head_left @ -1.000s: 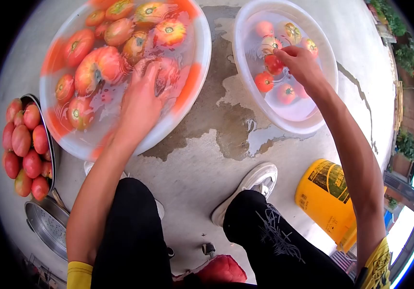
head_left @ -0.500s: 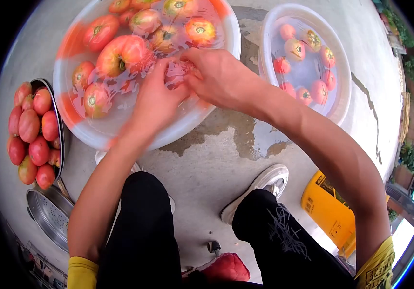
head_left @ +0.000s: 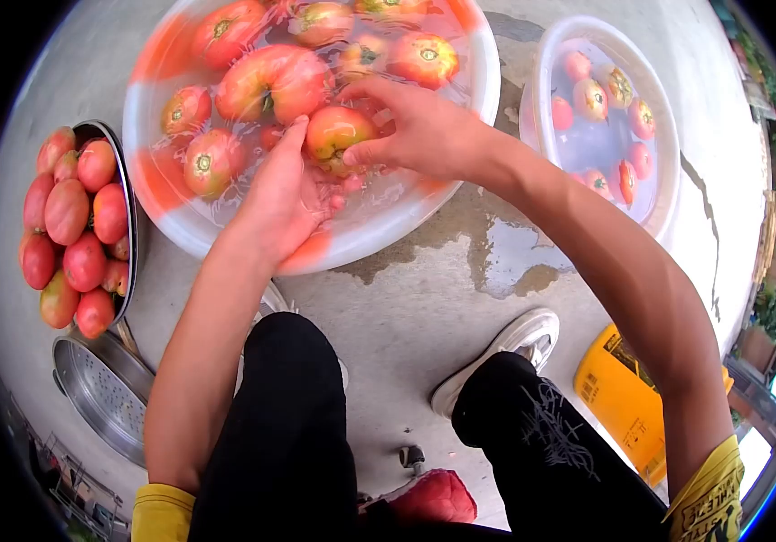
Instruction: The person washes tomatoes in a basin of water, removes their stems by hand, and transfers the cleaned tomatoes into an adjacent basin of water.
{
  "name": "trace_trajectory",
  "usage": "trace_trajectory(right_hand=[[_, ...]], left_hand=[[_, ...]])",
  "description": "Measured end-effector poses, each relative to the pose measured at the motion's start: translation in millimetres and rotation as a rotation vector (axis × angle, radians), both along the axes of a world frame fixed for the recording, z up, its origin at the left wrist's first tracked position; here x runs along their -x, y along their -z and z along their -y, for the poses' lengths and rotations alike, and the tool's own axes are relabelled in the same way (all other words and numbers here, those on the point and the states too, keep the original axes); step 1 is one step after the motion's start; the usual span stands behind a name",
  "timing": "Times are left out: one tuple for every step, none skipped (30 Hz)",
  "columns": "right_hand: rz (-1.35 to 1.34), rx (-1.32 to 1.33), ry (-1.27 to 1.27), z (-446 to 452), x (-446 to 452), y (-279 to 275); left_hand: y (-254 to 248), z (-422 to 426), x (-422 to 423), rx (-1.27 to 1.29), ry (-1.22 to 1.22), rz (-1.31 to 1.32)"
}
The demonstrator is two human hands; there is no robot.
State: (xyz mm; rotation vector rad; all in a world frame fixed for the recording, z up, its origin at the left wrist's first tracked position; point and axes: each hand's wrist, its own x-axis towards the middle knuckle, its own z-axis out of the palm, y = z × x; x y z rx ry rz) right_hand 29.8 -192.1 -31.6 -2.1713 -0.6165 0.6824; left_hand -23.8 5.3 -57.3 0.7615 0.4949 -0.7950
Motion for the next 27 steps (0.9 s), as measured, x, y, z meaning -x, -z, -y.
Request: trace_trajectory(right_hand=[[-0.195, -0.028, 0.045, -0.4, -2.7, -0.5], [-0.391, -0.053, 0.091, -3.5, -4.3, -6.0], [-0.393, -0.053, 0.089, -5.2, -4.0, -11.8], [-0.425, -0.045, 0.106, -6.4, -2.6, -18.6], [-0.456, -0.036, 0.125, -7.8, -1.6, -23.4], [-0.458, -0.036, 0.125, -7.6, -2.2, -19.0], [-0.367, -0.003, 0.118, -7.2, -3.2, -11.2], [-0.276, 0.028, 0.109, -9.7, -3.9, -9.7], [-0.276, 0.026, 0.108, -10.4, -4.2, -9.6], [-0.317, 0.078, 0.074, -10.3, -4.3, -10.2], [-0.358, 0.129, 0.041, -11.5, -4.2, -13.5], [-0.359, 0.128, 0.041, -12.9, -4.3, -16.9], [-0.367, 0.164, 0.039, -14.9, -4.5, -20.8], [-0.374, 0.2, 0.037, -15.9, -4.5, -22.6], [-0.375, 0.199, 0.038, -14.2, -5.3, -18.6], [-0.319, 0.165, 0.011, -11.2, -7.2, -11.4], [-0.263, 0.132, -0.015, -11.8, -7.8, -11.7], [-0.263, 0.132, -0.015, -11.4, -7.8, -12.8], [-0.378, 0.118, 0.019, -10.5, -7.7, -14.7], [-0.493, 0.104, 0.054, -10.6, -7.4, -17.2], [-0.494, 0.105, 0.054, -9.0, -8.6, -15.9], [-0.382, 0.127, -0.009, -6.2, -10.9, -13.1], [-0.271, 0.148, -0.071, -3.7, -12.4, -10.2], [-0.273, 0.148, -0.069, -2.0, -12.1, -7.0], [-0.311, 0.028, -0.042, -0.4, -11.6, -3.6], [-0.348, -0.091, -0.014, 0.3, -12.0, -2.6], [-0.349, -0.09, -0.013, 0.8, -14.6, -2.1]], left_hand=[[-3.8, 4.3, 1.4, -0.003, -0.003, -0.001], [-14.7, 14.5, 2.3, -0.085, -0.123, -0.007], [-20.2, 19.8, 3.1, -0.165, -0.243, -0.013], [-18.3, 18.5, 3.5, -0.166, -0.245, -0.015], [-15.4, 16.8, 3.6, -0.157, -0.211, 0.041], [-13.7, 15.8, 3.7, -0.148, -0.176, 0.098], [-14.4, 16.1, 4.9, -0.15, -0.177, 0.097], [-15.7, 16.6, 6.7, -0.166, -0.154, 0.12], [-16.4, 16.7, 7.9, -0.181, -0.13, 0.143], [-16.4, 16.2, 8.5, -0.182, -0.13, 0.142], [-16.1, 15.6, 9.1, -0.196, -0.115, 0.156], [-15.7, 15.1, 9.6, -0.211, -0.099, 0.169], [-14.7, 14.5, 9.6, -0.212, -0.099, 0.168], [-13.3, 14.0, 9.2, -0.203, -0.095, 0.154], [-12.7, 13.8, 9.1, -0.194, -0.09, 0.142], [-13.1, 14.7, 9.2, -0.194, -0.09, 0.141], [-14.2, 16.6, 9.2, -0.239, -0.094, 0.14], [-15.1, 18.2, 9.1, -0.285, -0.098, 0.139], [-15.7, 19.0, 9.1, -0.284, -0.098, 0.139], [-16.1, 19.9, 9.1, -0.284, -0.114, 0.154], [-16.3, 21.2, 9.4, -0.283, -0.129, 0.168], [-16.3, 23.8, 10.0, -0.282, -0.128, 0.167], [-16.3, 27.1, 11.0, -0.389, -0.043, 0.291], [-16.3, 28.8, 12.0, -0.495, 0.042, 0.414], [-16.8, 28.7, 12.7, -0.494, 0.043, 0.413], [-17.7, 28.3, 13.2, -0.512, 0.043, 0.4], [-18.2, 28.2, 13.4, -0.53, 0.043, 0.387]])
